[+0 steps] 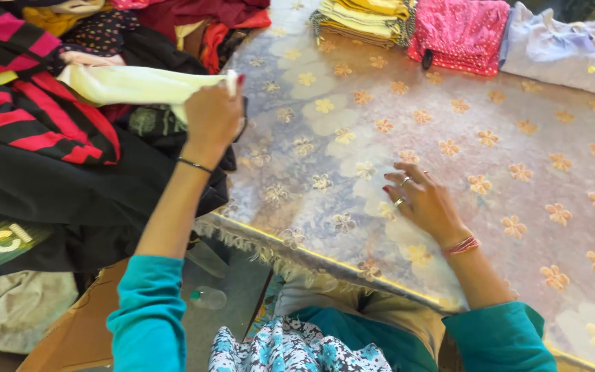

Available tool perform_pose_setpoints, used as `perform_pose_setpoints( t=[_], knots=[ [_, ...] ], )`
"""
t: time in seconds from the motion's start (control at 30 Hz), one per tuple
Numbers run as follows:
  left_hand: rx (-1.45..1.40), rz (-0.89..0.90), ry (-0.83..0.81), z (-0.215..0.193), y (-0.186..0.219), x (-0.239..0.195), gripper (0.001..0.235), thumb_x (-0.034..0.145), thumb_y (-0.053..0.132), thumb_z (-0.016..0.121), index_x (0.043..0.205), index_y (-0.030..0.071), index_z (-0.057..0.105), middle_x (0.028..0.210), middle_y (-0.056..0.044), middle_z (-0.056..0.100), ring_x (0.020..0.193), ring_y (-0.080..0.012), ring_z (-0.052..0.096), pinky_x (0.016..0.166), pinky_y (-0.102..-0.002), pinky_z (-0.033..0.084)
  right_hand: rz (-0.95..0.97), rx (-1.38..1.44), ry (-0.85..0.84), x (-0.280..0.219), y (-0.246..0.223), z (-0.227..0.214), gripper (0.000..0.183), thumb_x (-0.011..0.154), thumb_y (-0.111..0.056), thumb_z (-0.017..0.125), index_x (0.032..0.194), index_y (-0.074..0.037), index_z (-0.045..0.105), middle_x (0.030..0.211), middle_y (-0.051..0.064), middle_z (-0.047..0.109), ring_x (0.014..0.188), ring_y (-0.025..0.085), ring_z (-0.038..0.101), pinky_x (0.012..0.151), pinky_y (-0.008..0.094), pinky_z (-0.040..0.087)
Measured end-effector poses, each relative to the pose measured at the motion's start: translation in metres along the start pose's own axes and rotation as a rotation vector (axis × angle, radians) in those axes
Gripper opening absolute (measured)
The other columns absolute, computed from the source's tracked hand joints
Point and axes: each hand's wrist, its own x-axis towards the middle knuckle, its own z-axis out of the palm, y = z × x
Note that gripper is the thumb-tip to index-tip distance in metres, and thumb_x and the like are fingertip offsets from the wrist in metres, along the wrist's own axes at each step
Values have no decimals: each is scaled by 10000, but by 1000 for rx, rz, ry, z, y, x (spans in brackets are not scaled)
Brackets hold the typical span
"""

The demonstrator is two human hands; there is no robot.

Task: The person folds a pair of light-colored pants on a table, then secures them with a chain. They then pick up a black t-shirt, unfold it, and fold it neatly on the same table.

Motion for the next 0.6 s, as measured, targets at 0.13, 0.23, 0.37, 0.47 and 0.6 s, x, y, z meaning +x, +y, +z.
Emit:
perform_pose_setpoints(
  t=[0.13, 0.23, 0.37, 0.47, 0.6],
  knots=[
    [-246, 96, 43, 10, 24, -7, 503, 1053, 366, 513, 743, 27, 720, 646, -226, 656, 588, -427, 653, 588, -537, 525, -79, 76, -17, 10, -14, 6, 304, 932, -239, 704, 1203, -101, 702, 1243, 128, 685, 881, 319, 724, 744, 419, 587],
    [-414, 68, 38, -25, 53, -24, 474, 1065, 345, 515, 776, 26, 712, 654, -228, 656, 616, -443, 647, 590, -547, 506, -143, 48, 18, 16, -22, 1, 393, 918, -288, 713, 1253, -90, 656, 1197, 127, 685, 916, 332, 727, 734, 420, 581],
    [-572, 149, 99, -38, 68, -36, 376, 1019, 310, 526, 859, 19, 704, 673, -210, 662, 618, -437, 645, 573, -540, 494, 81, 39, -129, 18, -26, 1, 496, 901, -331, 718, 1345, -129, 628, 1111, 109, 704, 830, 307, 728, 697, 421, 575],
    [-695, 176, 73, -48, 104, -51, 369, 1075, 310, 560, 834, 68, 699, 685, -177, 664, 642, -409, 656, 589, -517, 501, -33, 103, -39, 14, -16, 9, 507, 942, -314, 688, 1382, -88, 574, 1145, 132, 696, 908, 286, 750, 718, 401, 582],
    [-853, 767, -77, -11, 263, -123, 231, 965, 320, 588, 1005, 137, 722, 840, -97, 731, 717, -283, 719, 678, -463, 553, 62, 63, -144, -2, 0, 14, 575, 926, -358, 678, 1418, -101, 527, 1172, 127, 690, 989, 271, 726, 819, 418, 567]
  ],
)
